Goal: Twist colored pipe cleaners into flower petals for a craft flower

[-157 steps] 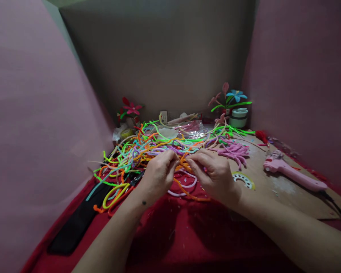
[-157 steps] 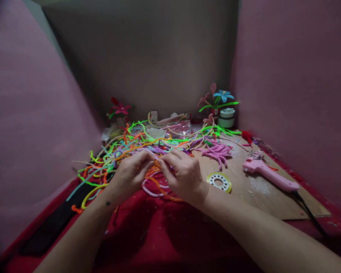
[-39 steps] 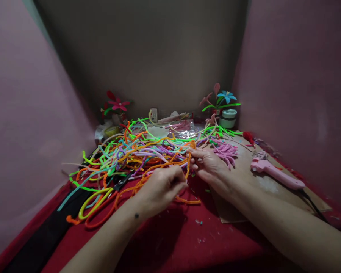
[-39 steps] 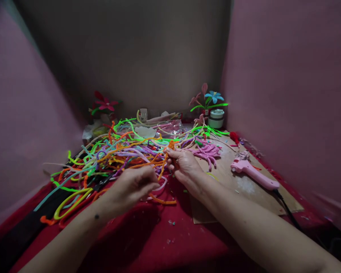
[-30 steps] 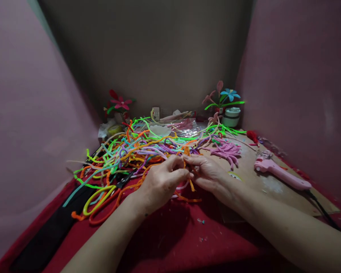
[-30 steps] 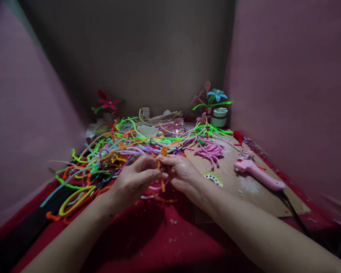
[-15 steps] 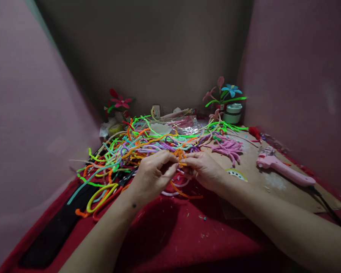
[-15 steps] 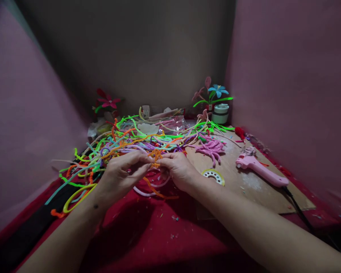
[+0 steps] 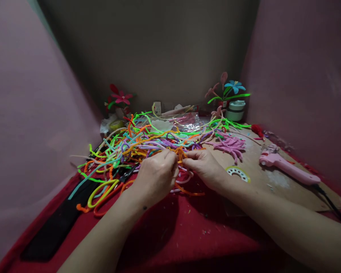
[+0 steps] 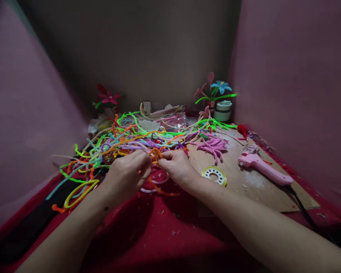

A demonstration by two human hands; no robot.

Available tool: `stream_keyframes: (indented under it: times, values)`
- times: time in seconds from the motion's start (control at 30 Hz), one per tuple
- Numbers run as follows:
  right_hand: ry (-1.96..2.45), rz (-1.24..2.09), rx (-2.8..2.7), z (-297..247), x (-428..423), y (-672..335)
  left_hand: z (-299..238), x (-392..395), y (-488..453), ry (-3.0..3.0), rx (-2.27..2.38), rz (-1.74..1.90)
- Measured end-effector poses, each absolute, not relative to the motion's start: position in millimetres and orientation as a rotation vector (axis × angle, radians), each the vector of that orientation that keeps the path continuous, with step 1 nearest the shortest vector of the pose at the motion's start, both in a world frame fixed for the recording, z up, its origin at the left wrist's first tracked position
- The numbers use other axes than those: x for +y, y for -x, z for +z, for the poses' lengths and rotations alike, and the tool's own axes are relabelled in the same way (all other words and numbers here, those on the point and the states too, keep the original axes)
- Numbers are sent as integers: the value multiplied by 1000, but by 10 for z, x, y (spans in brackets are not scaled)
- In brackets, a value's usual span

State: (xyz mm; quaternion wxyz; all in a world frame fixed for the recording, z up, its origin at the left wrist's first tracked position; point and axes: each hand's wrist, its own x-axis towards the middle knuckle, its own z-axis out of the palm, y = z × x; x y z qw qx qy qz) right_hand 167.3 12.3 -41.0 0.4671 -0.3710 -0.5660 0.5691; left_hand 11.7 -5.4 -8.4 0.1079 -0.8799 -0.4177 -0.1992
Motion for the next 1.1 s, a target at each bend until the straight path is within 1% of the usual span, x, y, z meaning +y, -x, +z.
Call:
stream_keyframes:
  times: [0.13, 0.3, 0.43, 0.53, 0.6, 0.67, 0.77, 0.87, 1.0, 1.1]
  values:
    - [944, 1221, -1479, -422, 119, -1663, -137, -53, -141, 2490, -1199, -482]
    - [979, 1156, -1497, -434, 106, -1654, -203, -93, -221, 2379, -1181, -358]
    - [966, 1295, -1441, -443, 92, -1651, -239, -136, -269, 2382, -1147, -294]
    - [895, 1443, -1353, -443, 96, -1659, -212, -137, -249, 2451, -1133, -362]
    - [841, 1481, -1312, -438, 109, -1668, -156, -124, -214, 2577, -1131, -510]
    - [789, 1508, -1260, -429, 123, -1673, -86, -102, -172, 2742, -1142, -768]
    - [736, 1591, -1153, -399, 123, -1667, -13, -52, -120, 2867, -1269, -1317]
    - [711, 1672, -1085, -359, 95, -1652, -3, -1, -106, 2936, -1561, -1797]
    - [691, 1691, -1108, -347, 61, -1644, 5, 2, -145, 3027, -1951, -2113]
    - [719, 1637, -1179, -378, 57, -1651, 26, -33, -182, 3053, -2003, -2221]
